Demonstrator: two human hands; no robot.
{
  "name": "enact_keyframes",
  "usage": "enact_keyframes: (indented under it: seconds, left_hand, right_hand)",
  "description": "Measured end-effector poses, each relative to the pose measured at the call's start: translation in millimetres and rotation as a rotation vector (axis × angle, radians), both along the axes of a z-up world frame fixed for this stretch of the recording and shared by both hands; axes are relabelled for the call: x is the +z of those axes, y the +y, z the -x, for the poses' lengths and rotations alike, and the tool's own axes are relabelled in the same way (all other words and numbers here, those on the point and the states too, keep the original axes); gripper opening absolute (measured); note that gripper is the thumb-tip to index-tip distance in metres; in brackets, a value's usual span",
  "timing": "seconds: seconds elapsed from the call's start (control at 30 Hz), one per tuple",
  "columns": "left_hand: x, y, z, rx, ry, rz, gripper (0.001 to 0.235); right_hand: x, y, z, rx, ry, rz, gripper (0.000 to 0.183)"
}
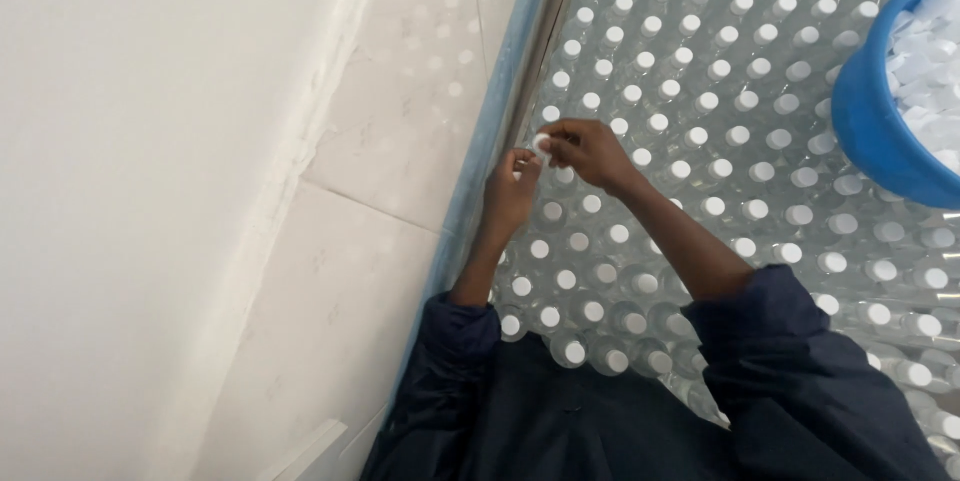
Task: The person repeatedly picks up white bottle caps from a blue basin and screws them onto the tops of clear plastic bottles arranged in rows on a table. The person works methodically across the rows, securing each cap by hand.
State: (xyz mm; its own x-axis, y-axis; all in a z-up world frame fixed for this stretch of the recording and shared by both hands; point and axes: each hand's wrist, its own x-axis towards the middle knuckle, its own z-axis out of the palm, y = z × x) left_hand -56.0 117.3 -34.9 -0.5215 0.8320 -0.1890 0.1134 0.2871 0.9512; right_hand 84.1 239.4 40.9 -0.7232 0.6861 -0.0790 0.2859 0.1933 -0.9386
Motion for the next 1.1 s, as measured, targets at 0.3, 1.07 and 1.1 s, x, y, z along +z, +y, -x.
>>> enact_keyframes:
  seconds: [0.3, 1.07, 1.1]
  left_hand:
    - [-28.1, 45.7, 31.9, -0.075, 0.221, 0.216, 0.038]
    - [11.0, 43.8, 28.4, -0.060, 0.047, 0.167, 0.055]
    - [15.4, 40.0, 26.9, -0.070, 0.064, 0.162, 0.045]
  right_hand:
    - [-63.5, 36.4, 31.7, 0.036, -0.295, -0.050, 0.030]
    - [-86.5, 33.7, 34.9, -0.027, -0.350, -0.028, 0.041]
    - [-86.4, 31.1, 35.0, -0.024, -0.369, -0.059, 0.039]
